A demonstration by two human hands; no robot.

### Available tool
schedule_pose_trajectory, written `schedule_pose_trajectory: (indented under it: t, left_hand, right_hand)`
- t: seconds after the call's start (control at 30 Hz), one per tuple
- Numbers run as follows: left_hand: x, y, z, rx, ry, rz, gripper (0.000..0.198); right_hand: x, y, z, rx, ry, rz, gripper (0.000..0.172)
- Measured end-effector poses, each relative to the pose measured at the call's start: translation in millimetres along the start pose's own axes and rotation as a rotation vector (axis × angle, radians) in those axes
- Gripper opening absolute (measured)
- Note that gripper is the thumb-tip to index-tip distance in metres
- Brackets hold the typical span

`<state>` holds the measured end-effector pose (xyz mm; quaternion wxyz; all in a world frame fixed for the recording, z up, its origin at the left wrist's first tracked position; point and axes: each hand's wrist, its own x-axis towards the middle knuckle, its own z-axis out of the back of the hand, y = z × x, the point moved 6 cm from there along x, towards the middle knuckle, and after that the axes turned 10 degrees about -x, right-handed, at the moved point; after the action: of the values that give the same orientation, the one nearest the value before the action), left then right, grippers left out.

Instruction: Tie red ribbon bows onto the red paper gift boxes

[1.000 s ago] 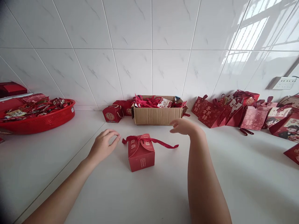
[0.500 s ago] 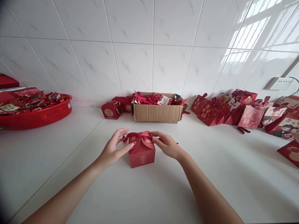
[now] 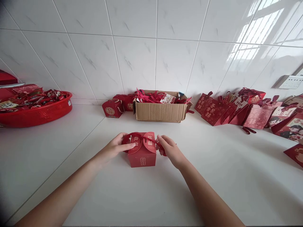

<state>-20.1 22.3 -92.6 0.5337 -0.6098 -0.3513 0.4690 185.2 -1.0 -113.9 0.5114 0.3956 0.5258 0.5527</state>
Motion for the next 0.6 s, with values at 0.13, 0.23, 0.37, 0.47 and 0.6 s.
schedule_pose_trajectory:
  t: [0.13, 0.23, 0.37, 0.47, 0.6]
  left_hand:
    - [-1.9, -2.6, -8.4, -0.022, 0.074, 0.0, 0.038]
    - [-3.6, -6.7, -10.6, -0.006, 0.072, -0.066, 0.027]
    - [-6.1, -9.0, -12.0, -0.009, 0.063, -0.111, 0.023]
    - [-7.5, -9.4, -13.8, -0.011, 0.075, -0.123, 0.025]
    - [-7.0, -7.0, -12.5, -0.039, 0.037, -0.133, 0.025]
  right_hand:
    - [1.4, -2.5, -5.8, -0.005, 0.059, -0.022, 0.049]
    - [0.3, -1.1, -8.0, -0.02, 0.07, -0.014, 0.047]
    - [-1.4, 1.0, -9.2, -0.029, 0.08, 0.009, 0.045]
    - [-1.9, 2.1, -9.5, -0.051, 0.077, 0.023, 0.043]
    - [-1.6, 2.7, -9.4, -0.05, 0.047, 0.039, 0.042]
